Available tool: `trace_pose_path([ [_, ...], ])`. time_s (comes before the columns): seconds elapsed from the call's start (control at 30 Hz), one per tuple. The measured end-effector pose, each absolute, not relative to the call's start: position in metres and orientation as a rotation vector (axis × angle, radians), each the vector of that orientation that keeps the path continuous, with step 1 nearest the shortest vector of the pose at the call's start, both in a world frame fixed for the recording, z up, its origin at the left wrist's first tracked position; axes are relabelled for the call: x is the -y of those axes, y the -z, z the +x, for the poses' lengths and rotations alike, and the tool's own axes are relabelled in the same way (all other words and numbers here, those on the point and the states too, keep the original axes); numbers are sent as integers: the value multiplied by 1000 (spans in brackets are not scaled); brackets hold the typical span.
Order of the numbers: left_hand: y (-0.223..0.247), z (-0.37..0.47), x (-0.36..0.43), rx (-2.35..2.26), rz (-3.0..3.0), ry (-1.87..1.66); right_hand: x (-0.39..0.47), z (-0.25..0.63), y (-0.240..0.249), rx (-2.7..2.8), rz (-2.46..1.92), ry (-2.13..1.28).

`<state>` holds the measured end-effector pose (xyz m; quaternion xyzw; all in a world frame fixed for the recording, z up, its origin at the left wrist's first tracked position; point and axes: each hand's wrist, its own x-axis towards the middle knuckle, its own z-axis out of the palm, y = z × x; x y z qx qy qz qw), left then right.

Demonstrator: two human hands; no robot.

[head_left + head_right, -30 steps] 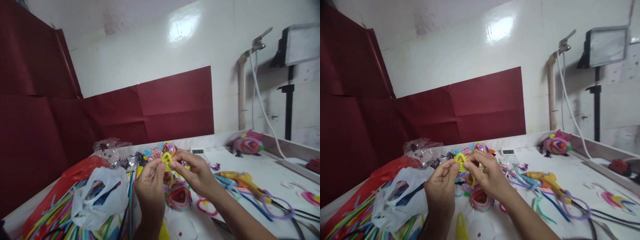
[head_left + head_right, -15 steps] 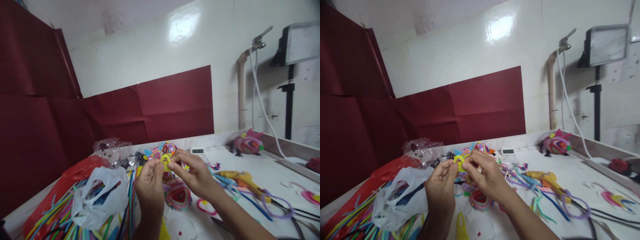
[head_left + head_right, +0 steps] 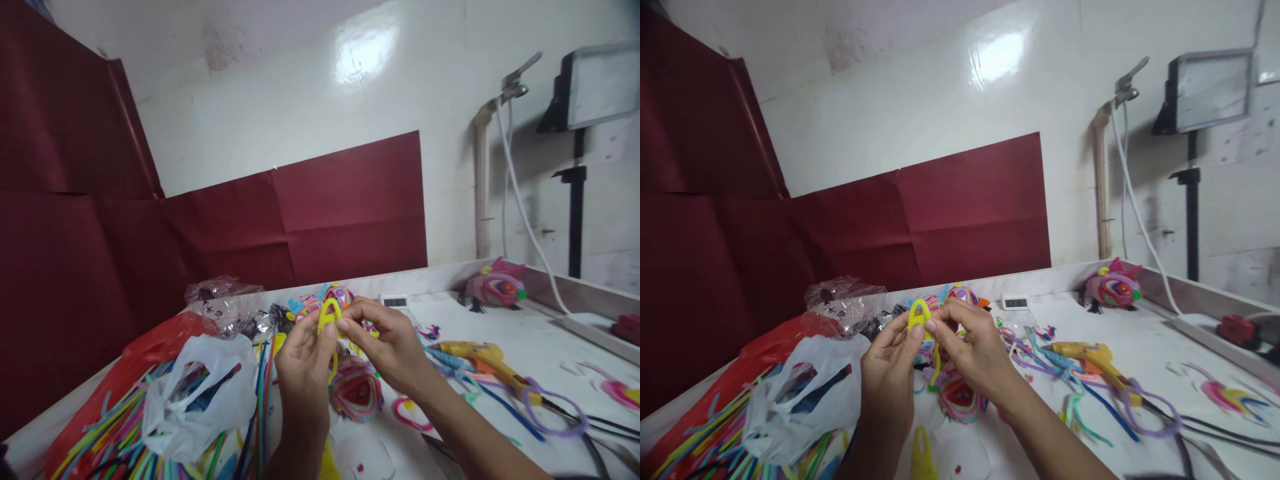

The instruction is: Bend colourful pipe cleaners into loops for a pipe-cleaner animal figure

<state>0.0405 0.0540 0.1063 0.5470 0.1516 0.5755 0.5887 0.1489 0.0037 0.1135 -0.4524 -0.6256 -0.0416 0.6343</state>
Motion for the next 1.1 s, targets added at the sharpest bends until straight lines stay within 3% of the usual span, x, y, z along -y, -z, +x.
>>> trace_pose_path([
  [0.87, -106, 38, -57, -474, 1388, -1365, -1, 148, -116, 1409, -1111, -138],
  [1.1, -105, 40, -59, -470, 1357, -1343, -3, 152, -114, 1408, -1074, -6],
])
